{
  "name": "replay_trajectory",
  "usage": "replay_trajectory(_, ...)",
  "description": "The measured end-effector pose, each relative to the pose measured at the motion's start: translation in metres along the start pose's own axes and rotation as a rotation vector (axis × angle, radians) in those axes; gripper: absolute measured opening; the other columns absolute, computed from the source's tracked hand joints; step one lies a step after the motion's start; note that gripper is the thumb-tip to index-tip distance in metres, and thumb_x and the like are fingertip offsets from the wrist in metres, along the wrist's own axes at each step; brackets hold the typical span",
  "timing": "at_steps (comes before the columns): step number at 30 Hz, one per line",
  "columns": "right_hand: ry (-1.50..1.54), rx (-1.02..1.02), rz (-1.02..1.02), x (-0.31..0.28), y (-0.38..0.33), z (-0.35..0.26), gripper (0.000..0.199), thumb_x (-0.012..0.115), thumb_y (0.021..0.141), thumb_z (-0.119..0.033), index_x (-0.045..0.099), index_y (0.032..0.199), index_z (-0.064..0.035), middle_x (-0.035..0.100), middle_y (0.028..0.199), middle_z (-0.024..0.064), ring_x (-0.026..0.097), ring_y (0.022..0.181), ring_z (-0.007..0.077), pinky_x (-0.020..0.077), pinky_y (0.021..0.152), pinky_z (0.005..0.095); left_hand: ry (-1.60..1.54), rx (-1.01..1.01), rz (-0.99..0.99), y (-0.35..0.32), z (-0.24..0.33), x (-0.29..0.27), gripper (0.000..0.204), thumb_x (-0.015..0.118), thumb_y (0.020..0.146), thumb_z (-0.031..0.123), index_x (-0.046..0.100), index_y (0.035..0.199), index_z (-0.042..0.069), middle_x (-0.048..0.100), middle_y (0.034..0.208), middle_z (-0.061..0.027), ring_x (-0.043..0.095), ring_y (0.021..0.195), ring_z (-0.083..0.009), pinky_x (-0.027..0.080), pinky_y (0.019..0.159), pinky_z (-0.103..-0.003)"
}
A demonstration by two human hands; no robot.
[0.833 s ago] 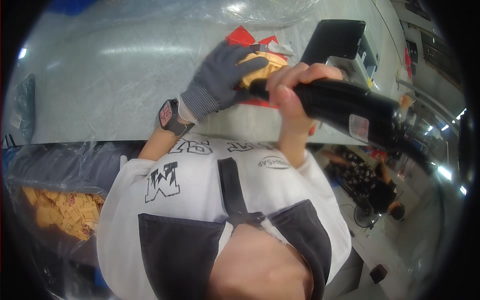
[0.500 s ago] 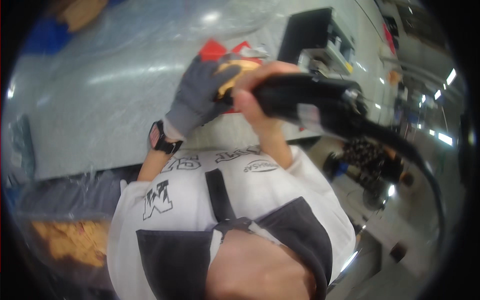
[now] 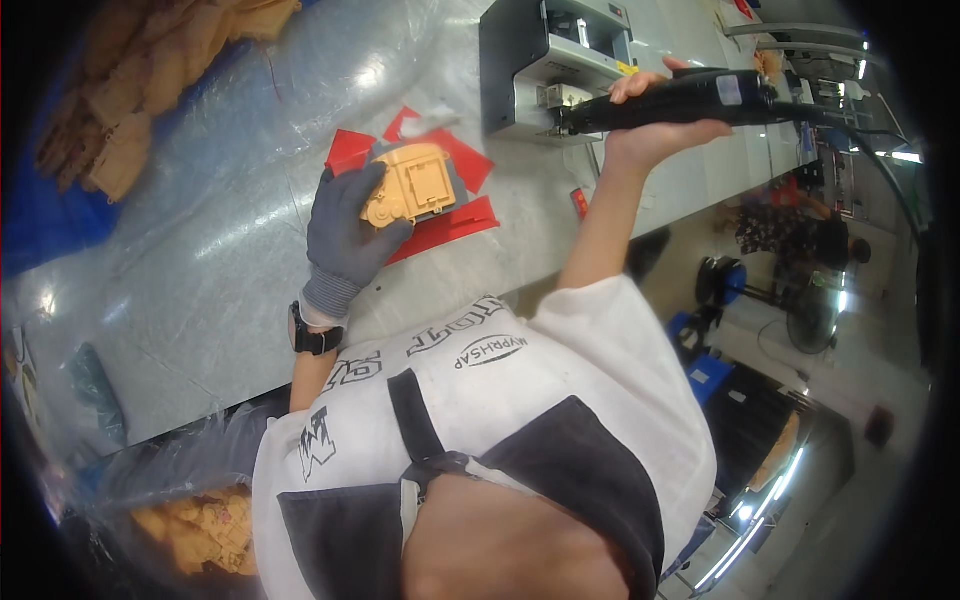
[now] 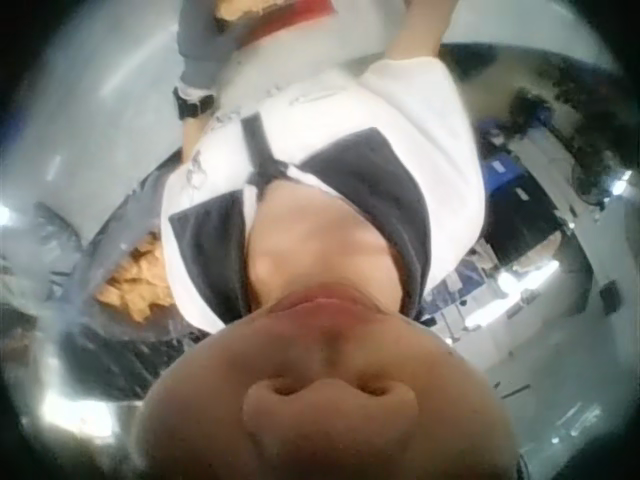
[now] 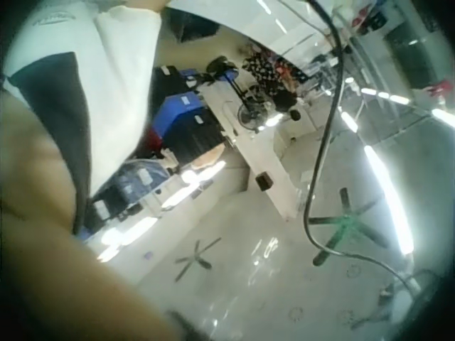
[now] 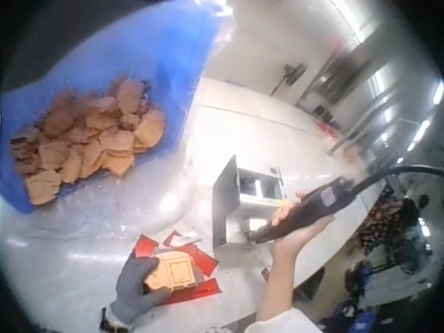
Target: Cleaning and inspecting small plastic toy components using a hand-held air tool.
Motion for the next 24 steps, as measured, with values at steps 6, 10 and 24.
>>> replay_trajectory(6,0.285,0.116,-0.151,0.010,-0.048,-0.013,0.094,0.022,0.063,-0.085,0.050,0.098,-0.0031,0.047,0.053,0.0074,0.043,0.043,0.0189,0.0374,0.047,0.0339,0.011,-0.024,0.018,0.000,-0.004,-0.003,0.062,0.070,0.062,0.027,0.047,0.116,0.006,0.054,0.102,-0.0146,0.052,0.096,-0.0310,0.029,0.097,-0.047)
replay_trajectory(10,0.609,-0.023,-0.557,0.099,-0.096,-0.049,0.102,0.032,0.060,-0.085,0.043,0.102,0.0075,0.052,0.058,0.0136,0.051,0.045,0.0220,0.0429,0.046,0.0329,-0.027,-0.074,0.045,-0.003,-0.008,-0.006,0.066,0.070,0.064,0.032,0.044,0.119,0.006,0.054,0.104,-0.0142,0.051,0.097,-0.0329,0.030,0.097,-0.045)
replay_trajectory(24,0.504,0.190,-0.599,0.175,-0.102,0.017,0.102,0.019,0.058,-0.088,0.048,0.099,-0.0002,0.050,0.055,0.0105,0.045,0.043,0.0190,0.0393,0.046,0.0306,-0.081,-0.164,0.030,-0.002,-0.010,-0.014,0.071,0.073,0.061,0.030,0.043,0.121,0.007,0.054,0.104,-0.0142,0.050,0.100,-0.0332,0.032,0.097,-0.042)
Point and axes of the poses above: each hand's wrist, its own y-axis towards the middle knuckle, its own x-axis out of the palm, z = x × y, the point moved 9 cm from there along y, towards the middle knuckle
